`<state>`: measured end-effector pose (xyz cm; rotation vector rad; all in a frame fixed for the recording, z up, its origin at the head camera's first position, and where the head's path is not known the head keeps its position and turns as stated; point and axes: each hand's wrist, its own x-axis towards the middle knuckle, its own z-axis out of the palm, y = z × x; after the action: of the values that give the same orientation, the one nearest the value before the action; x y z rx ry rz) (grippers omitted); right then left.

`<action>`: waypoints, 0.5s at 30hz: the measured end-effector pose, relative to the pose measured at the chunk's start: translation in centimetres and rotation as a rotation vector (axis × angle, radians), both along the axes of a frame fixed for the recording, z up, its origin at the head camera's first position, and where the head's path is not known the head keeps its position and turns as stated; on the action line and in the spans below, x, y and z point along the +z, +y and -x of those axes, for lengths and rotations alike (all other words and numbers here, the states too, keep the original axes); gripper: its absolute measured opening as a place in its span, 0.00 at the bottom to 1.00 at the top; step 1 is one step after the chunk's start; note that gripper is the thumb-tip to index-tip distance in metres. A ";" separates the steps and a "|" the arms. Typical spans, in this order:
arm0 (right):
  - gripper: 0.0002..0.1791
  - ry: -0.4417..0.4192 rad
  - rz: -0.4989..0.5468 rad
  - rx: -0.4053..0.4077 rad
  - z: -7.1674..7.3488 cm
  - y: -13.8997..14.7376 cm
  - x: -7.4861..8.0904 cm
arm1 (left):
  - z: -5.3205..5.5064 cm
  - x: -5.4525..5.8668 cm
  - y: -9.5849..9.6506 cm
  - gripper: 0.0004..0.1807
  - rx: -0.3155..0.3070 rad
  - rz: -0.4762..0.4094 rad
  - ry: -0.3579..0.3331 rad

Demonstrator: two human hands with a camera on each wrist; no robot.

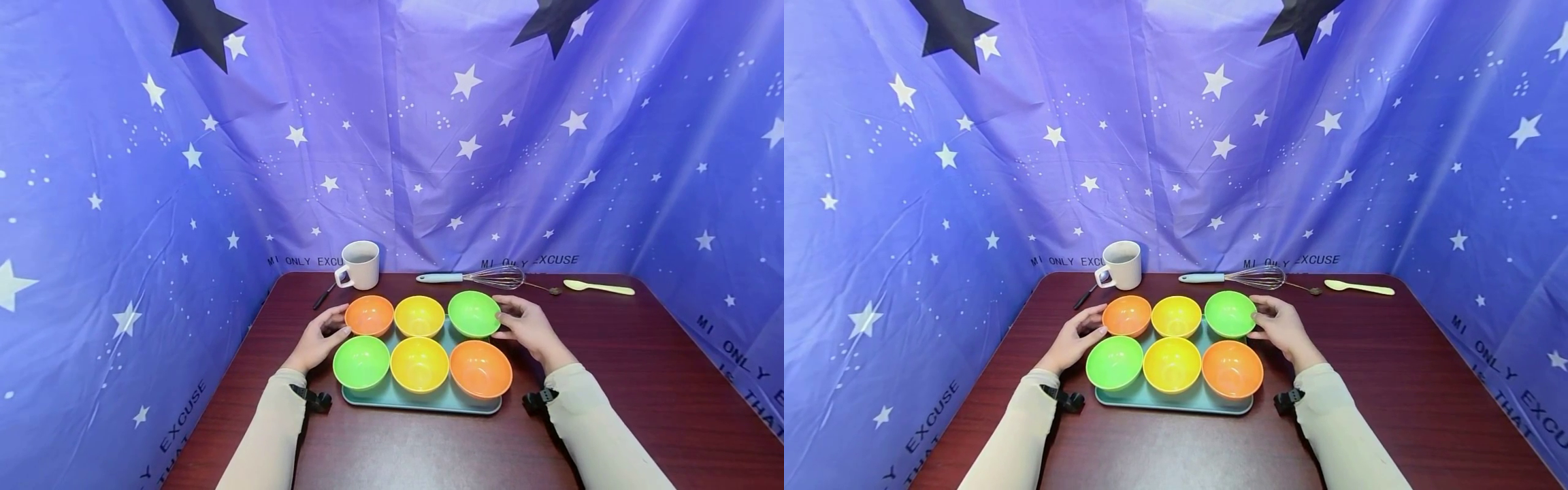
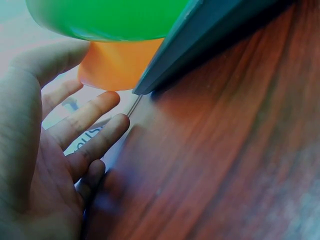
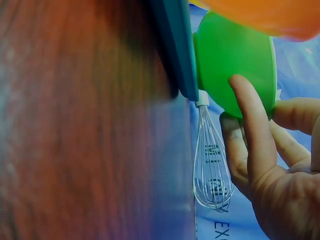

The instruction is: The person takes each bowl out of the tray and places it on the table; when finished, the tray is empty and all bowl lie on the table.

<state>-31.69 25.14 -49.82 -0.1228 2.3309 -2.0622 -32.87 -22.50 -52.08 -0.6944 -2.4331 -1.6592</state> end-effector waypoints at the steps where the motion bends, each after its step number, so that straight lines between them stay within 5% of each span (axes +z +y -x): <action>1: 0.28 0.006 0.004 -0.002 0.0 0.0 0.1 | -0.3 0.4 0.1 0.30 -0.004 -0.005 0.001; 15: 0.28 0.064 0.018 -0.024 -0.6 0.7 1.9 | -0.9 0.9 0.1 0.30 -0.001 0.003 0.012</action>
<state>-31.06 25.82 -47.89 -0.1644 2.3622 -2.1218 -32.01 -22.38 -51.18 -0.7046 -2.4274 -1.6474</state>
